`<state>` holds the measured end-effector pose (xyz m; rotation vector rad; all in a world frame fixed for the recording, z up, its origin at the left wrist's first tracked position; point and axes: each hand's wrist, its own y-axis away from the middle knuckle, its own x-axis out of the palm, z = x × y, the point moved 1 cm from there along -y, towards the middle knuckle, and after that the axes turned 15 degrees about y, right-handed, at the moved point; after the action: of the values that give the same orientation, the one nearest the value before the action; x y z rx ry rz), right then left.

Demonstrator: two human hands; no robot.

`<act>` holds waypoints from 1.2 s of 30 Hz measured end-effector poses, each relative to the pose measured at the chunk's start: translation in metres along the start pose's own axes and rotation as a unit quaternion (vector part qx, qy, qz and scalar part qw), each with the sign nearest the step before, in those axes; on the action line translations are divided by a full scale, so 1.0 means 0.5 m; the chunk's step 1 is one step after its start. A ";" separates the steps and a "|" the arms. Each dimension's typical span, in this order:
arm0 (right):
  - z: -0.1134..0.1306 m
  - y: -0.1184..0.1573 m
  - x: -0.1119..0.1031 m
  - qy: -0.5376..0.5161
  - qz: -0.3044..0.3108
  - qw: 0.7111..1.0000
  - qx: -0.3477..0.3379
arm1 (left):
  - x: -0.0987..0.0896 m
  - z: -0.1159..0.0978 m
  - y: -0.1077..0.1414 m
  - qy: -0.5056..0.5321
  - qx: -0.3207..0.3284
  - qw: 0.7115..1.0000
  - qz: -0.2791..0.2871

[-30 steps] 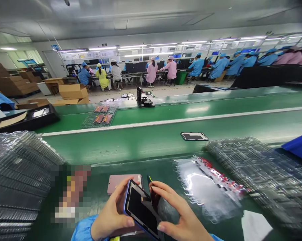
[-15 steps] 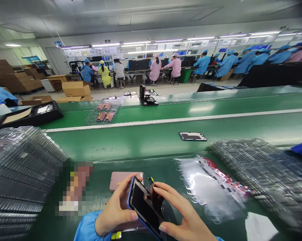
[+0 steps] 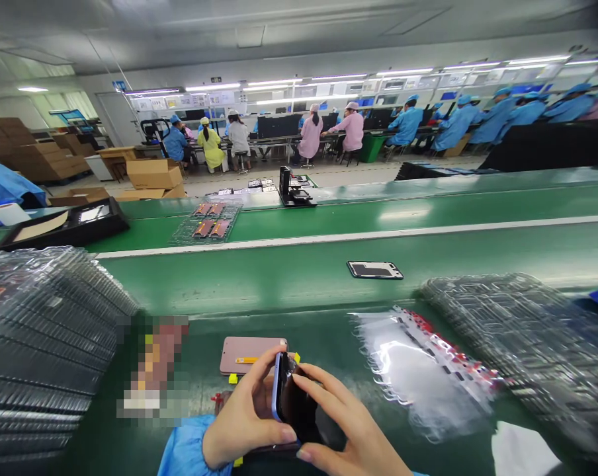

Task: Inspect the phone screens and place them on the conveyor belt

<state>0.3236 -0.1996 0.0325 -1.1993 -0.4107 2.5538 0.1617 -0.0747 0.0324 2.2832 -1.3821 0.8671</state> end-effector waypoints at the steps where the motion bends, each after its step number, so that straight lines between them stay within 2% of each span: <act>1: 0.000 0.001 0.002 0.006 -0.002 1.000 -0.003 | 0.000 0.001 0.000 -0.001 0.000 1.000 -0.004; 14: -0.005 0.000 0.009 0.046 -0.003 0.999 -0.029 | 0.004 -0.002 -0.003 0.017 0.001 1.000 0.019; 36: 0.004 -0.006 0.015 0.076 -0.021 0.993 -0.089 | 0.024 -0.022 0.004 -0.083 -0.006 0.997 0.000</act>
<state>0.3180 -0.1944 0.0294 -1.4212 -0.6306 2.4106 0.1606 -0.0776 0.0483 2.3911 -1.4507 0.6801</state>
